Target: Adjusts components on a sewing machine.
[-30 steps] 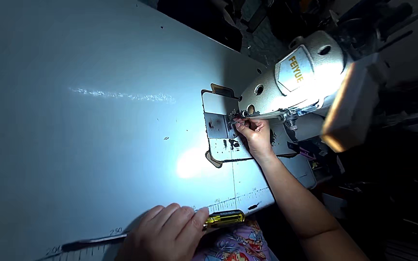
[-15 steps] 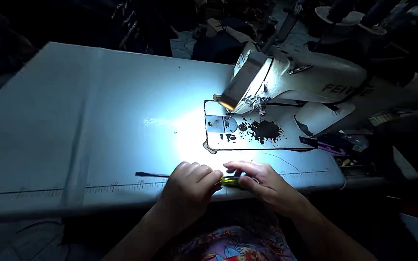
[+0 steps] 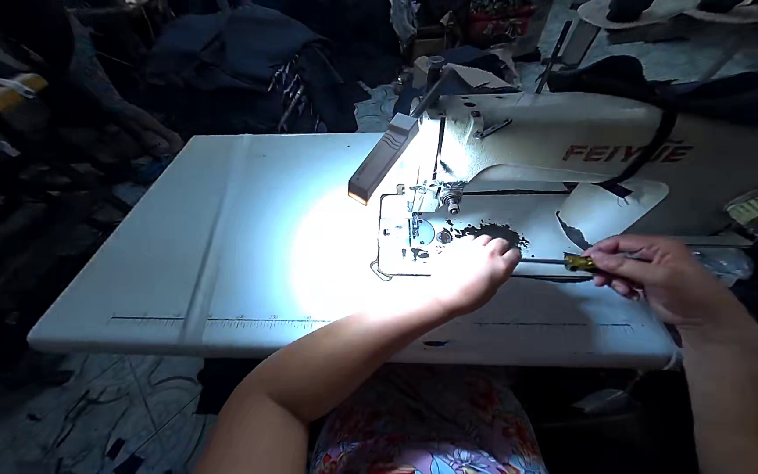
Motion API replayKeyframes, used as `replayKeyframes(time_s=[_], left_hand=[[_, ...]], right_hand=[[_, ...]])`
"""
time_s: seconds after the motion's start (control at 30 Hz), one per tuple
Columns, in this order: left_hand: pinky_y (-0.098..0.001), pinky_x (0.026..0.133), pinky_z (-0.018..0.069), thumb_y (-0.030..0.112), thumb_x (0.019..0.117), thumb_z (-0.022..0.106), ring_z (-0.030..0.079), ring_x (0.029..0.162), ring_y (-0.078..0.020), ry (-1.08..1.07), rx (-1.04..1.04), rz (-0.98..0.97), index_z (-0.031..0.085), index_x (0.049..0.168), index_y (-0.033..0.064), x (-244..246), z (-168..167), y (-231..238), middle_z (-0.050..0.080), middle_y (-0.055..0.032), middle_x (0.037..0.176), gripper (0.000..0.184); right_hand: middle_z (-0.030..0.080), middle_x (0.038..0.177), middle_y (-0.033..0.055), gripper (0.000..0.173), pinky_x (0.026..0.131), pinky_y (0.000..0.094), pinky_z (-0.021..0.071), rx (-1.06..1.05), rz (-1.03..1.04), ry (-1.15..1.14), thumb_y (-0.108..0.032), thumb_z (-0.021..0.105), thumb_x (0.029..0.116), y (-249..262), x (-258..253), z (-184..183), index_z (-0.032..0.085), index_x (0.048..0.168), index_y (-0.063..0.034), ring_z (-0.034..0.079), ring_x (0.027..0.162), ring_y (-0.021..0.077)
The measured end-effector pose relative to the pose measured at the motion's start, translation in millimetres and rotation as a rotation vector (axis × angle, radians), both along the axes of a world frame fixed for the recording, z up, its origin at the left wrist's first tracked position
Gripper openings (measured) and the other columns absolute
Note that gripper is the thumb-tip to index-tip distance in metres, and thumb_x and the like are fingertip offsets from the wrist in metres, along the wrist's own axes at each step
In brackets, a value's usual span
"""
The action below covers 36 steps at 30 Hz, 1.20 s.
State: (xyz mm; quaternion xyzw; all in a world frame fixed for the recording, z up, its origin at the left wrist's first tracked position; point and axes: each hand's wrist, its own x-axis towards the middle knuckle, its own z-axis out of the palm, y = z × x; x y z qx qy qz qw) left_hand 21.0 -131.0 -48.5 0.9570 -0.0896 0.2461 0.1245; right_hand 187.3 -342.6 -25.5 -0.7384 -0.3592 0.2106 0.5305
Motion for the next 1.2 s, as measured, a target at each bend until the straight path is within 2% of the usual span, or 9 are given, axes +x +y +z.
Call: replayKeyframes(time_s=[0.17,0.3,0.43,0.5,0.6,0.87,1.0,1.13,1.2], left_hand=[[-0.0512,0.09,0.0543,-0.004,0.0953,0.058,0.069,0.105,-0.0387,0.018,0.028,0.037,0.073,0.114,-0.0035,45.0,-1.4,11.2,0.072,-0.0214,0.107,0.024],[-0.0492,0.082,0.0562,-0.008,0.087,0.063,0.072,0.095,-0.036,-0.166,0.038,0.079,0.075,0.11,-0.0017,53.3,-25.9,28.6,0.074,-0.0188,0.1,0.027],[-0.0481,0.087,0.0567,-0.008,0.0868,0.062,0.073,0.094,-0.0354,-0.212,0.036,0.114,0.076,0.109,-0.0025,50.1,-29.4,38.3,0.075,-0.0183,0.098,0.026],[-0.0463,0.083,0.0576,-0.008,0.0862,0.062,0.074,0.09,-0.0342,-0.259,0.035,0.125,0.076,0.106,-0.0032,49.4,-30.0,41.8,0.075,-0.0181,0.093,0.025],[-0.0461,0.079,0.0587,-0.008,0.0863,0.062,0.074,0.086,-0.0341,-0.287,0.01,0.169,0.076,0.102,-0.004,48.2,-30.5,42.3,0.074,-0.0192,0.089,0.022],[-0.0456,0.081,0.0585,-0.01,0.0848,0.062,0.074,0.088,-0.0338,-0.266,0.005,0.17,0.076,0.099,-0.0042,48.0,-29.9,46.1,0.074,-0.0184,0.09,0.02],[-0.0474,0.08,0.059,-0.011,0.0847,0.062,0.075,0.088,-0.0353,-0.231,-0.02,0.184,0.076,0.099,-0.0044,46.3,-29.1,42.3,0.075,-0.0197,0.09,0.021],[-0.0477,0.075,0.0599,-0.011,0.0836,0.063,0.075,0.086,-0.0345,-0.241,-0.046,0.193,0.077,0.098,-0.0028,47.6,-33.2,45.3,0.075,-0.0189,0.091,0.022],[-0.0484,0.075,0.0599,-0.012,0.0832,0.063,0.075,0.087,-0.0349,-0.241,-0.054,0.187,0.076,0.098,-0.0035,47.3,-33.2,46.4,0.075,-0.0194,0.091,0.022]], right_hand=[[0.064,0.065,-0.0031,0.022,0.04,0.011,0.0395,-0.06,-0.117,0.089,-0.006,0.048,0.1069,19.8,33.7,-0.4,0.068,0.097,-0.0041,0.048,0.044,-0.003],[0.064,0.069,-0.0003,0.019,0.042,0.0119,0.0379,-0.137,-0.067,-0.002,-0.008,0.053,0.1058,42.7,41.2,-0.1,0.07,0.101,-0.0005,0.047,0.047,-0.0019],[0.063,0.073,0.0009,0.014,0.043,0.0128,0.0368,-0.193,0.039,-0.138,-0.008,0.059,0.1033,57.4,49.6,-5.3,0.071,0.103,-0.0009,0.047,0.049,-0.0014],[0.063,0.077,0.0008,0.011,0.049,0.0133,0.0391,-0.124,0.087,-0.256,-0.005,0.061,0.1013,63.0,53.7,-11.7,0.071,0.105,-0.0011,0.049,0.055,-0.0014],[0.07,0.092,0.0063,0.013,0.066,0.0202,0.0481,-0.016,0.119,-0.442,-0.003,0.064,0.0978,71.5,54.4,-22.0,0.072,0.108,0.0003,0.057,0.072,0.0025],[0.067,0.081,0.0013,0.018,0.054,0.0125,0.0396,0.033,0.04,-0.354,-0.007,0.06,0.1017,76.5,48.1,-38.7,0.074,0.111,-0.0002,0.048,0.058,-0.0039],[0.069,0.084,0.0014,0.016,0.056,0.0113,0.0407,0.051,0.052,-0.348,-0.004,0.062,0.1,75.4,49.8,-40.2,0.074,0.109,-0.0003,0.05,0.061,-0.0055],[0.071,0.089,0.0045,0.017,0.058,0.0139,0.0415,0.062,0.053,-0.395,-0.006,0.063,0.0998,77.3,48.9,-42.5,0.075,0.11,-0.0005,0.051,0.063,-0.0035],[0.071,0.092,0.0055,0.017,0.06,0.0151,0.0426,0.068,0.052,-0.409,-0.006,0.062,0.0998,78.4,47.8,-43.3,0.075,0.11,-0.0005,0.052,0.065,-0.0023]])
